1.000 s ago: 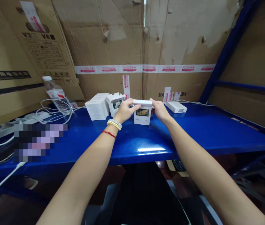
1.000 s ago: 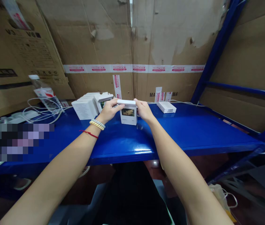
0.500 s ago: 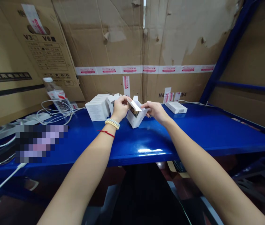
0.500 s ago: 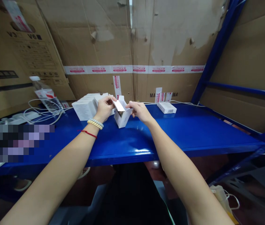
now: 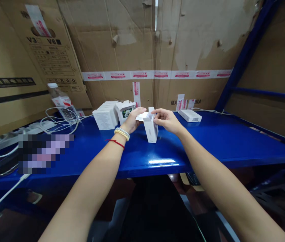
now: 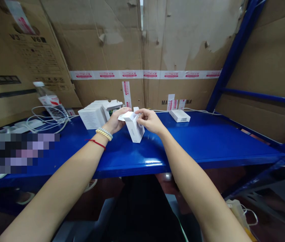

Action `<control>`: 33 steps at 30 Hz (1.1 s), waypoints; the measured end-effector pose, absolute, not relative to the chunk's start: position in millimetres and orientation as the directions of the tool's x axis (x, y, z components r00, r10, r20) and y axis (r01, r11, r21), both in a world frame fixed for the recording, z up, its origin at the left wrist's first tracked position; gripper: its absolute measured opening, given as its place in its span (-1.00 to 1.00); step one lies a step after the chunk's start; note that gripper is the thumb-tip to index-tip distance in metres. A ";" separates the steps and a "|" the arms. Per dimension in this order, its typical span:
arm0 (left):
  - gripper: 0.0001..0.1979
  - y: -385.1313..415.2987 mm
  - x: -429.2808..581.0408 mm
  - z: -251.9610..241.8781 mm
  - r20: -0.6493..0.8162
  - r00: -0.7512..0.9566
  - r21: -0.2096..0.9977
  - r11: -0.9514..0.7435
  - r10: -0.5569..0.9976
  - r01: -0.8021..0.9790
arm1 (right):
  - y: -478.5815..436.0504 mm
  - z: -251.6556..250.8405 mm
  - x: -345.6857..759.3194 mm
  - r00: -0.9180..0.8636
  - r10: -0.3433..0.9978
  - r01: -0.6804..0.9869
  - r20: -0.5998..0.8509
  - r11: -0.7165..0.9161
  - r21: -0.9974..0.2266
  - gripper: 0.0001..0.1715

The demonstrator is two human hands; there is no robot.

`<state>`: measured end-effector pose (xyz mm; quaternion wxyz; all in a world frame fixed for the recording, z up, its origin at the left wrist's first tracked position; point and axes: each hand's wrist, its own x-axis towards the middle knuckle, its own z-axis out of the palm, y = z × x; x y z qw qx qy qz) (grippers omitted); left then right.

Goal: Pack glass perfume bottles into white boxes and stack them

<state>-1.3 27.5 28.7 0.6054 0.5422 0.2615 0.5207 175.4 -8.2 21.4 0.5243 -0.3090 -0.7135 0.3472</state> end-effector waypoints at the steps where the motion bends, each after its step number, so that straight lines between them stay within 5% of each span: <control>1: -0.69 27.5 -0.6 29.2 0.247 0.300 0.932 -0.141 0.922 -0.334 | -6.9 21.3 176.6 -0.249 0.806 0.082 0.538 0.571 -0.817 -0.62; 6: -0.58 28.6 0.3 31.4 0.290 0.215 0.927 -0.217 0.933 -0.306 | 7.8 20.4 194.6 0.090 0.794 0.258 0.601 0.564 -0.784 -0.73; 10: -0.58 33.6 -1.5 30.2 0.423 0.131 0.897 -0.394 0.897 -0.199 | 21.0 11.5 209.0 0.361 0.759 0.550 0.542 0.297 -0.781 -0.68; 15: -0.74 35.5 -6.3 30.9 0.656 0.142 0.740 -0.669 0.741 0.071 | 29.7 -5.5 209.2 0.224 0.883 0.747 0.412 0.116 -0.654 -0.48; 19: -0.90 28.6 -9.0 35.2 0.674 0.304 0.651 -0.736 0.673 0.186 | 30.1 -8.7 206.2 0.181 0.903 0.794 0.389 0.099 -0.600 -0.52; 26: -0.72 12.9 -10.9 43.3 0.654 0.451 0.598 -0.780 0.608 0.185 | 19.1 0.3 208.5 0.380 0.845 0.817 0.377 -0.116 -0.565 -0.57; 33: -0.62 5.9 0.9 40.1 0.710 0.481 0.313 -0.842 0.515 0.440 | 12.7 4.8 212.9 0.466 0.850 0.731 0.244 -0.216 -0.647 -0.13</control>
